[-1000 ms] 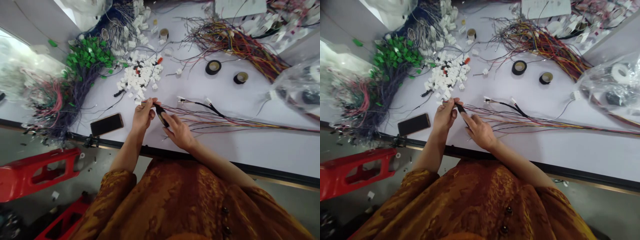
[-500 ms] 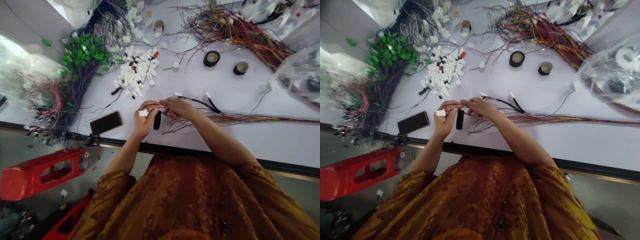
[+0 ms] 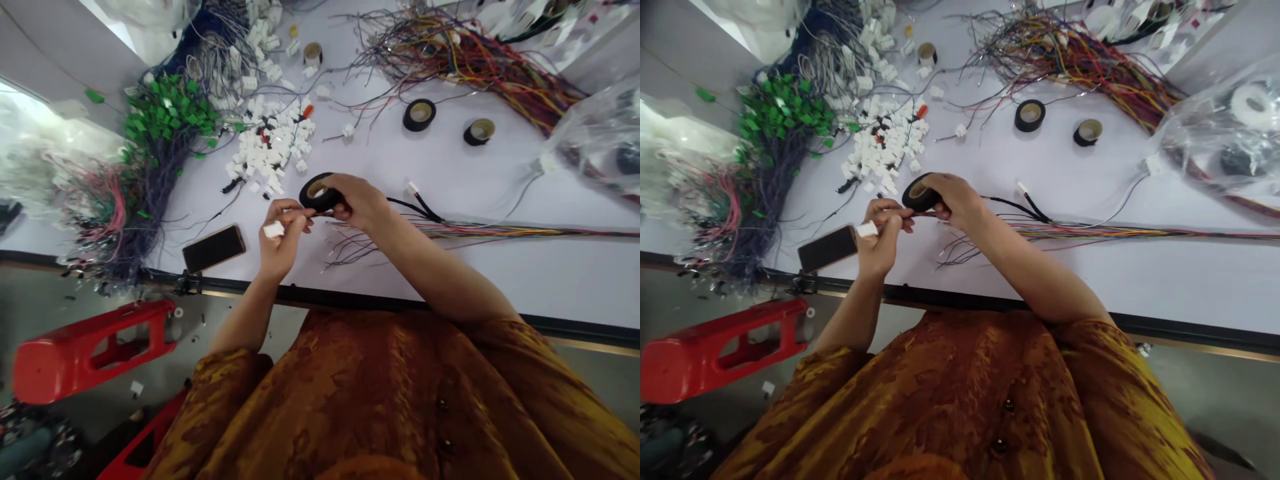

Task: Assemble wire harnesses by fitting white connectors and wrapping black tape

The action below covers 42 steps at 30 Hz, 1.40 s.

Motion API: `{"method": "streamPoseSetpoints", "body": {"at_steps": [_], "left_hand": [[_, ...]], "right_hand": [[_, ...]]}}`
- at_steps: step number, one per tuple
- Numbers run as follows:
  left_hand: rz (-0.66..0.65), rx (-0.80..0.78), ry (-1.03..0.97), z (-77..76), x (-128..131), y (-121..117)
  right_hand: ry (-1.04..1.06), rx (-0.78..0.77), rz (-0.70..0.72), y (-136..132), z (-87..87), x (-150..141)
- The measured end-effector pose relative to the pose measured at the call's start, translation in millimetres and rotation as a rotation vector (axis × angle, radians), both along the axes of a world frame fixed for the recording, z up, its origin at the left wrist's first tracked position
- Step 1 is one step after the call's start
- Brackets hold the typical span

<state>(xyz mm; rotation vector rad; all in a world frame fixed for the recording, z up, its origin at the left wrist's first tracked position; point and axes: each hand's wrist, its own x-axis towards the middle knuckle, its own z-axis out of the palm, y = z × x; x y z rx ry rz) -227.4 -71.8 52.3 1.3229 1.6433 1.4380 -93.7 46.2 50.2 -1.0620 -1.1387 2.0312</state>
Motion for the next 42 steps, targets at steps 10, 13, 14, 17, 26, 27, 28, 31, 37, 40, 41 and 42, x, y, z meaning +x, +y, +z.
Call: {"method": "streamPoseSetpoints", "body": {"at_steps": [10, 13, 14, 17, 26, 27, 28, 31, 37, 40, 41, 42], "left_hand": [[0.118, -0.18, -0.328, 1.7, 6, 20], [-0.01, -0.118, -0.152, 10.6, 14, 10], [-0.034, -0.09, -0.087, 10.6, 15, 8], [0.054, -0.029, -0.047, 1.4, 17, 8], [0.139, -0.142, -0.362, -6.3, 13, 33], [0.099, -0.142, -0.348, -1.0, 16, 30], [0.049, -0.139, -0.312, 4.4, 19, 27], [-0.081, -0.097, -0.15, 13.7, 24, 15], [0.176, -0.087, -0.236, -13.2, 15, 11], [-0.011, -0.164, -0.322, -26.9, 17, 17], [-0.108, -0.19, -0.323, -28.9, 20, 19], [-0.181, -0.208, -0.314, -29.7, 24, 22]], "right_hand": [[-0.325, 0.793, 0.008, -83, -11.3, 54], [-0.237, 0.4, -0.189, -46, -6.4, 31], [-0.213, 0.253, -0.18, -33, -5.4, 23], [-0.131, 0.008, -0.141, -19, -8.4, 19], [-0.31, 0.79, -0.039, -91, -27.4, 74], [-0.283, 0.722, -0.118, -83, -23.9, 68], [-0.25, 0.623, -0.193, -72, -20.2, 60], [-0.153, 0.235, -0.243, -33, -13.2, 38], [0.022, -0.136, -0.248, -12, -30.2, 54], [0.022, -0.078, -0.261, -21, -39.0, 72], [0.013, -0.059, -0.252, -24, -40.3, 76], [-0.001, -0.031, -0.242, -27, -40.6, 79]]}}
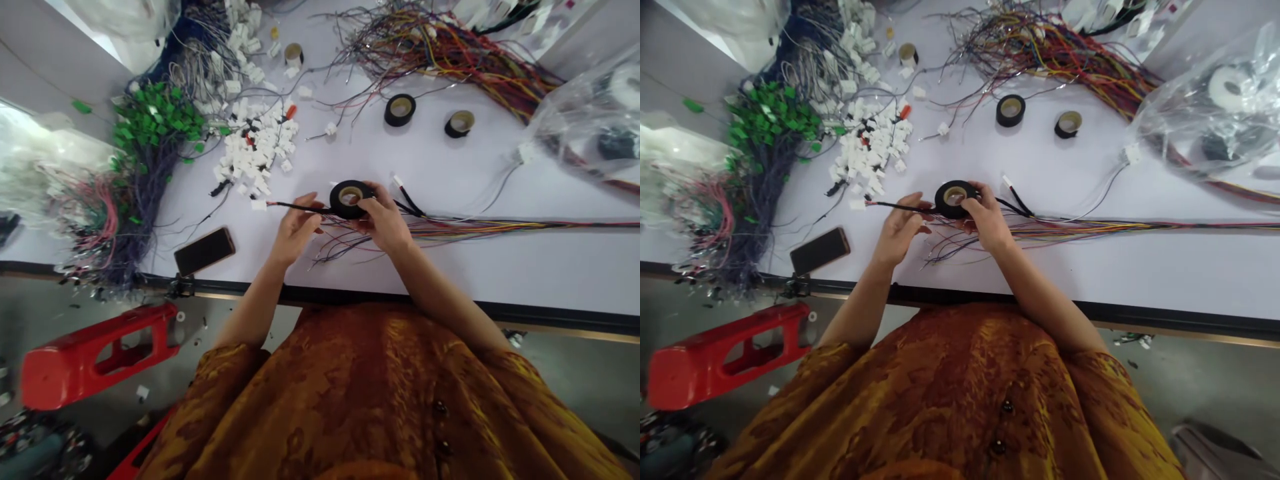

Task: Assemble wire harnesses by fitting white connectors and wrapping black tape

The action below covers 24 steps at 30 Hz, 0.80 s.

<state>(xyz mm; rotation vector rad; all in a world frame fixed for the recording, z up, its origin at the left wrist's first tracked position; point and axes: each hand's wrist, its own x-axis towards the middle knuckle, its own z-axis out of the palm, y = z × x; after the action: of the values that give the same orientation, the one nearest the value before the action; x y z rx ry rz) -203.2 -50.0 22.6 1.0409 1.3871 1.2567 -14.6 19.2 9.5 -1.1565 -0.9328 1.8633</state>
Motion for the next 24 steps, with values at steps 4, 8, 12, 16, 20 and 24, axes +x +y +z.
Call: {"method": "streamPoseSetpoints", "body": {"at_steps": [4, 8, 12, 16, 20, 24], "left_hand": [[0.052, -0.004, 0.04, 5.6, 14, 9], [0.156, -0.103, -0.092, 20.2, 18, 9], [-0.011, 0.102, 0.217, 36.5, 23, -6], [-0.157, 0.401, 0.597, 31.8, 27, -14], [0.206, 0.214, 0.301, 7.9, 24, -1], [0.227, 0.032, 0.027, 8.8, 22, 10]], "right_hand": [[-0.21, 0.351, 0.046, -26, 5.6, 8], [-0.52, 0.853, 0.206, -61, 16.1, 16], [-0.453, 0.717, 0.072, -41, 24.4, 1], [-0.296, 0.266, 0.084, 6, 20.8, -17], [-0.276, 0.346, 0.085, -15, 12.2, 1], [-0.416, 0.806, 0.152, -63, 15.4, 28]]}}
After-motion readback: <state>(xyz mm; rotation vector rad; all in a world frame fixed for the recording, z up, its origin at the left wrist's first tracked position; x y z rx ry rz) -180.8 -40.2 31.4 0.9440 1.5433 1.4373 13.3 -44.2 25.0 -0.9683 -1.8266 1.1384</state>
